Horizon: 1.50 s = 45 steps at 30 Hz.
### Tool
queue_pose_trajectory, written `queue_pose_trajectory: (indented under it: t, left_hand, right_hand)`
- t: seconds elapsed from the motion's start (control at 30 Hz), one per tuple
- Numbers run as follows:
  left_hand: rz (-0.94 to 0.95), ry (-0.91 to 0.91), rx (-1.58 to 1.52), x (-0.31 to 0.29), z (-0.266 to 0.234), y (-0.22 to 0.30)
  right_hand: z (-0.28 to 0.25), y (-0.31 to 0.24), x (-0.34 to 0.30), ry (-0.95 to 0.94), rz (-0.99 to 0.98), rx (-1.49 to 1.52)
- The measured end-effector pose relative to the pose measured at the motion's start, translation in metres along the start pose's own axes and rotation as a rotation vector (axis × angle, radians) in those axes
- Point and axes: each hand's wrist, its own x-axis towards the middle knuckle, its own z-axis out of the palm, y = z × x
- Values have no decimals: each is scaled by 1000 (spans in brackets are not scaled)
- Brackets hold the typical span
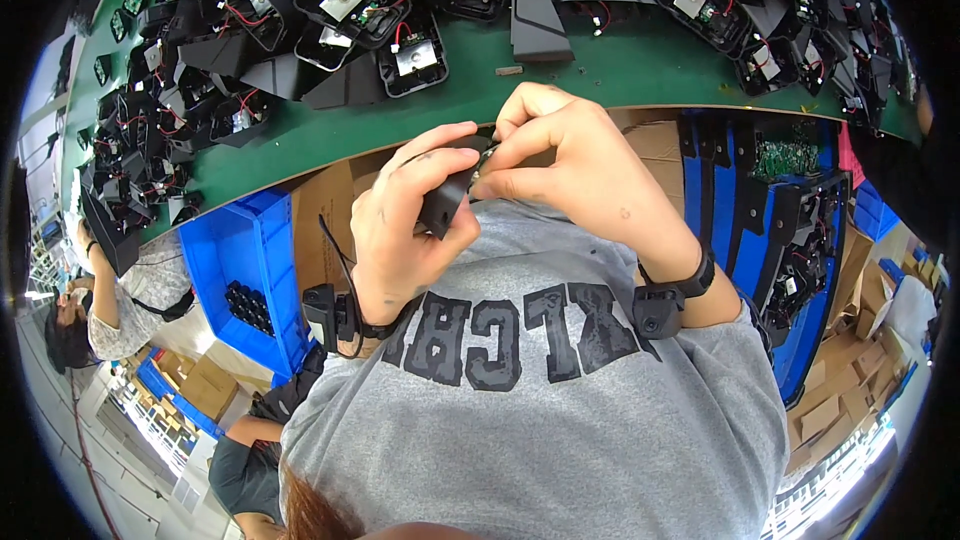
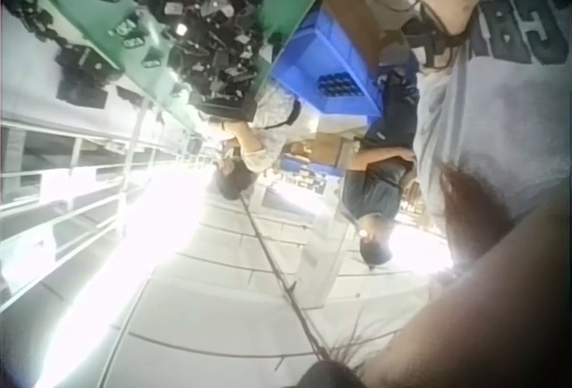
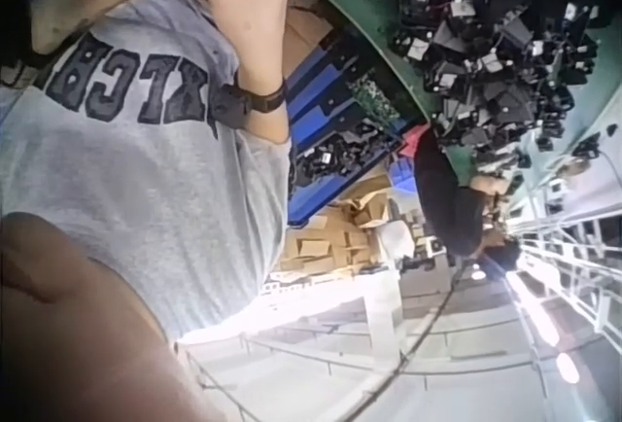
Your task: The person picks up a black plastic housing and a circuit board, fits the board into the housing, and presses them together. They then place the assembled unit onto the green workbench and repeat the process.
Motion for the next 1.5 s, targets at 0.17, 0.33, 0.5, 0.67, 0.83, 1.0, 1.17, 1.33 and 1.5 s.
queue_pose_trajectory:
  t: [0.17, 0.33, 0.5, 0.67, 0.83, 1.0, 1.17, 1.33, 1.5]
  left_hand:
    - [-14, 51, -24, -3, 1, -1]
    - [-41, 55, 1, -6, 3, 4]
    - [-21, 69, -11, -9, 7, 6]
    - [-198, 211, -670, -12, 17, 2]
    - [-514, 124, -878, 3, 2, 11]
    - [-594, -69, -1105, 2, -3, 1]
    - [-435, -60, -1076, -2, 9, -4]
    - [-535, -5, -995, 1, 9, 12]
    - [-565, -47, -1104, 0, 7, 14]
  right_hand:
    - [9, 3, -1, 133, 64, 158]
    - [10, 11, -1, 140, 64, 205]
    - [5, 17, -1, 105, 37, 281]
    - [0, -1, -6, 37, 103, 336]
    - [-4, 10, -7, 82, 200, 515]
    - [-6, 18, -14, 37, 224, 619]
    - [14, 11, -23, 273, 116, 590]
    - [17, 4, -26, 331, -10, 399]
    - [17, 2, -24, 324, -148, 249]
